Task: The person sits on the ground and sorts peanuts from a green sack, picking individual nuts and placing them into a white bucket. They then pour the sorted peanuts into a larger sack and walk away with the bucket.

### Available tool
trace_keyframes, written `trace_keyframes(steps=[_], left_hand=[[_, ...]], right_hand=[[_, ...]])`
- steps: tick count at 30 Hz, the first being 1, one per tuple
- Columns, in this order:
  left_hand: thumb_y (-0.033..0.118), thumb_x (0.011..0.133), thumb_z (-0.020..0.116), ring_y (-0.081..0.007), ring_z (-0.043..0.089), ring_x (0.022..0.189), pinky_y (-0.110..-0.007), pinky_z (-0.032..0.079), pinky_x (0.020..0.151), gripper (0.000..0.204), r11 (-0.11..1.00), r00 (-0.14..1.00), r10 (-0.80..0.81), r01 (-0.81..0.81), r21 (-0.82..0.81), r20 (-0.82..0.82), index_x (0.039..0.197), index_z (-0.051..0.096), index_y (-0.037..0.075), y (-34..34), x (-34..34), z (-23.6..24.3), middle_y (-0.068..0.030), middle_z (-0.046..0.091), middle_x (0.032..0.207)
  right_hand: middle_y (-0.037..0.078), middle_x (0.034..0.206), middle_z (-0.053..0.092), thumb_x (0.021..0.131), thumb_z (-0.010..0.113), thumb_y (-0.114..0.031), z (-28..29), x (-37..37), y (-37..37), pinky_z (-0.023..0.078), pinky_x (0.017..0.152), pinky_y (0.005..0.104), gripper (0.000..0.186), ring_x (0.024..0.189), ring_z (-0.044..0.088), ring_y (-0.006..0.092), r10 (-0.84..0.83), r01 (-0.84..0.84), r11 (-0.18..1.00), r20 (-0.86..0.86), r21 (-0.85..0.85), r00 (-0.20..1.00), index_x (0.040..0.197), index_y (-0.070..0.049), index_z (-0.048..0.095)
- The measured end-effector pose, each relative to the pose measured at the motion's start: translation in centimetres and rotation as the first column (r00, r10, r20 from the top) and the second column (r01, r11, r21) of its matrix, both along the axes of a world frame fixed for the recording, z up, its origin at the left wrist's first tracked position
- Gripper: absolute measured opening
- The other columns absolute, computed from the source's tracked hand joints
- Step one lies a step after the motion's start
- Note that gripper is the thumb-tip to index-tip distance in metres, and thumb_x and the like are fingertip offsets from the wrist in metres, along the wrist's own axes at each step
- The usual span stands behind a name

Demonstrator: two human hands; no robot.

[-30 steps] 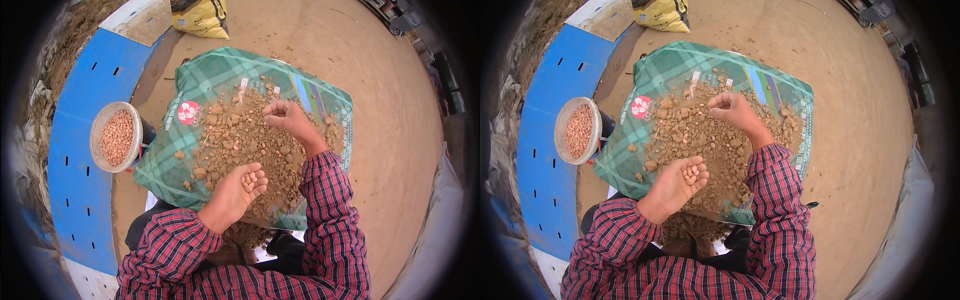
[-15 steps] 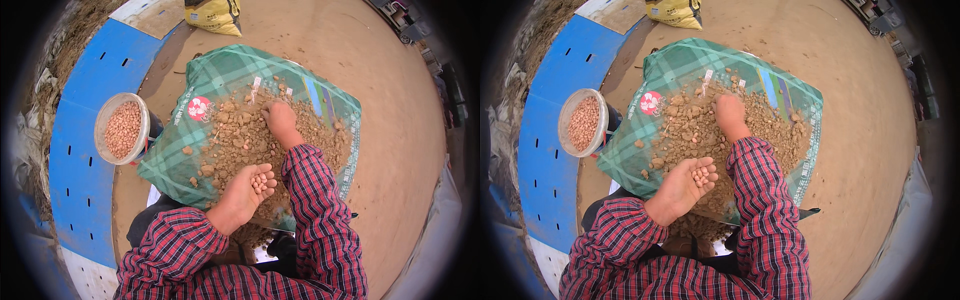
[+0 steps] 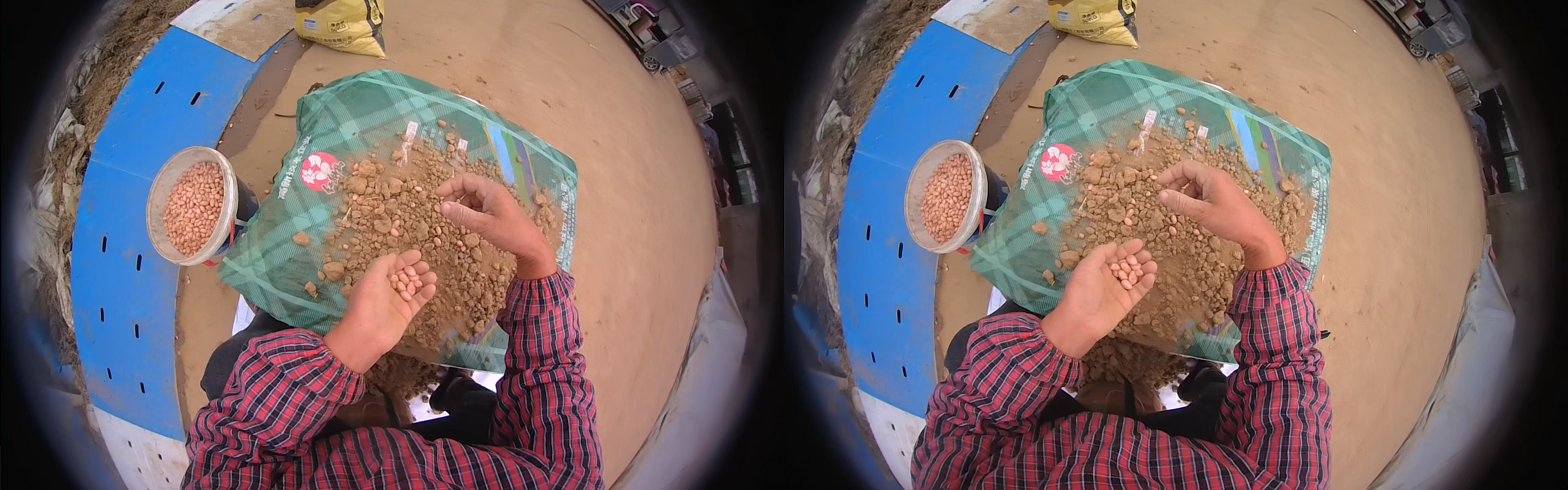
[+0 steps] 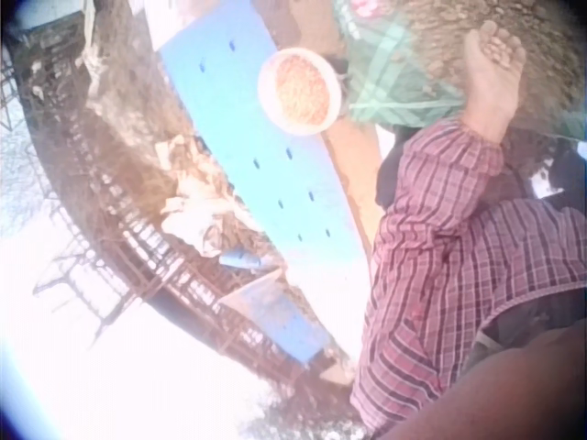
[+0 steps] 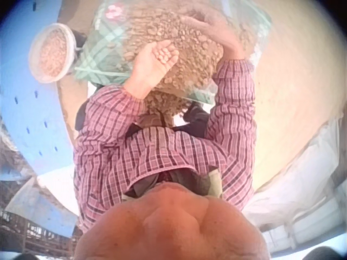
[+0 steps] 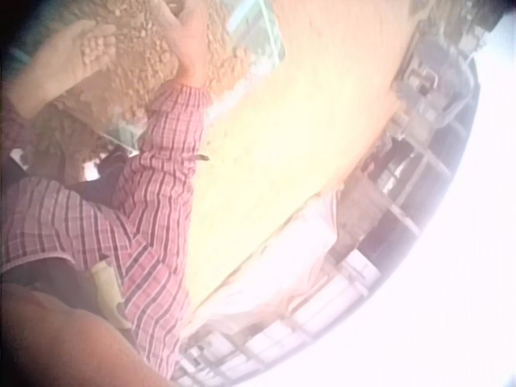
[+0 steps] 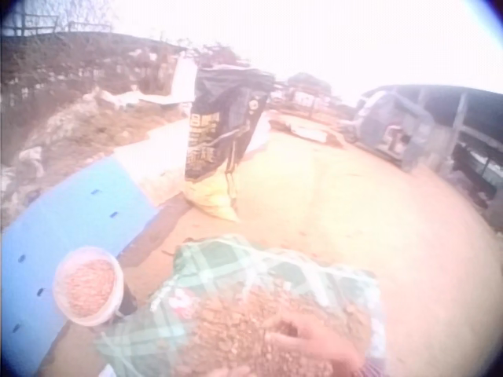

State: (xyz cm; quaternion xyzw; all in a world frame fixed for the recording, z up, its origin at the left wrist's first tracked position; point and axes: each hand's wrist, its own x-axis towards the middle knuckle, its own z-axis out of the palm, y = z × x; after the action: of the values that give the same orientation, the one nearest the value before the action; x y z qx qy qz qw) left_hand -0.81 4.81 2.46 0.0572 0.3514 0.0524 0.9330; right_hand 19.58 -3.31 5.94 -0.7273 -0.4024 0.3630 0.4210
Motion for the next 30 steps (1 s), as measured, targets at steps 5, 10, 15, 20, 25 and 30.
trace_keyframes(steps=[5, 10, 15, 20, 25, 30], left_hand=[[0.02, 0.098, 0.044, -0.0236, 0.061, 0.093, -0.036, 0.053, 0.086, 0.031, 0.995, 0.997, -0.079, 0.079, 0.057, 0.005, 0.115, 0.054, -0.004, -0.6, -0.4, 0.0, -0.0113, 0.061, 0.102], [0.019, 0.098, 0.045, -0.0232, 0.062, 0.091, -0.036, 0.054, 0.084, 0.029, 0.987, 0.99, -0.141, 0.142, 0.072, -0.015, 0.115, 0.054, -0.003, -1.0, -0.3, 0.0, -0.0112, 0.061, 0.102], [0.019, 0.098, 0.045, -0.0225, 0.062, 0.091, -0.034, 0.053, 0.083, 0.029, 0.983, 0.987, -0.151, 0.156, 0.096, -0.054, 0.115, 0.054, -0.003, -1.1, -0.2, -0.1, -0.0107, 0.061, 0.101], [0.021, 0.098, 0.047, -0.0174, 0.06, 0.088, -0.032, 0.053, 0.082, 0.029, 0.977, 0.983, -0.181, 0.184, 0.11, -0.035, 0.114, 0.055, -0.001, -0.9, -0.2, -0.3, -0.0062, 0.06, 0.097], [0.022, 0.098, 0.046, -0.0189, 0.06, 0.089, -0.034, 0.052, 0.084, 0.029, 0.989, 0.992, -0.121, 0.124, 0.085, -0.036, 0.113, 0.056, -0.001, -0.9, 0.0, -0.3, -0.0076, 0.06, 0.098], [0.023, 0.099, 0.044, -0.021, 0.061, 0.09, -0.036, 0.053, 0.086, 0.03, 0.998, 0.998, -0.06, 0.06, 0.023, -0.02, 0.112, 0.056, -0.002, -1.3, 0.5, -0.3, -0.0096, 0.06, 0.1]], right_hand=[[0.011, 0.084, 0.064, 0.088, 0.063, -0.015, -4.4, 4.3, -1.5, 0.049, 0.068, 0.0324, 0.018, 0.074, 0.062, 0.0219, -0.337, 0.374, 0.927, 0.498, 0.028, 0.799, 0.097, 0.0, 0.067], [0.017, 0.087, 0.065, 0.085, 0.065, -0.017, -10.7, 3.9, 0.6, 0.05, 0.071, 0.0419, 0.015, 0.08, 0.063, 0.0338, -0.354, 0.362, 0.924, 0.638, 0.125, 0.683, 0.093, -0.006, 0.07], [0.015, 0.087, 0.064, 0.082, 0.069, -0.018, -12.2, 4.1, 2.4, 0.049, 0.071, 0.0422, 0.014, 0.083, 0.062, 0.0345, -0.331, 0.444, 0.894, 0.759, 0.062, 0.561, 0.091, -0.008, 0.071], [0.011, 0.089, 0.066, 0.082, 0.07, -0.016, -9.7, 3.9, 2.3, 0.049, 0.068, 0.0349, 0.014, 0.079, 0.063, 0.0219, -0.291, 0.396, 0.917, 0.603, -0.045, 0.743, 0.088, -0.003, 0.068], [0.002, 0.082, 0.065, 0.083, 0.073, -0.018, -3.1, 1.8, -0.3, 0.048, 0.067, 0.0278, 0.021, 0.073, 0.058, 0.0106, -0.036, 0.03, 0.996, -0.069, -0.082, 0.997, 0.094, -0.001, 0.066], [0.01, 0.09, 0.067, 0.085, 0.069, -0.014, -3.2, 1.3, -0.1, 0.049, 0.071, 0.033, 0.02, 0.078, 0.062, 0.0193, 0.036, 0.02, 0.987, 0.343, -0.158, 0.939, 0.1, -0.001, 0.067]])
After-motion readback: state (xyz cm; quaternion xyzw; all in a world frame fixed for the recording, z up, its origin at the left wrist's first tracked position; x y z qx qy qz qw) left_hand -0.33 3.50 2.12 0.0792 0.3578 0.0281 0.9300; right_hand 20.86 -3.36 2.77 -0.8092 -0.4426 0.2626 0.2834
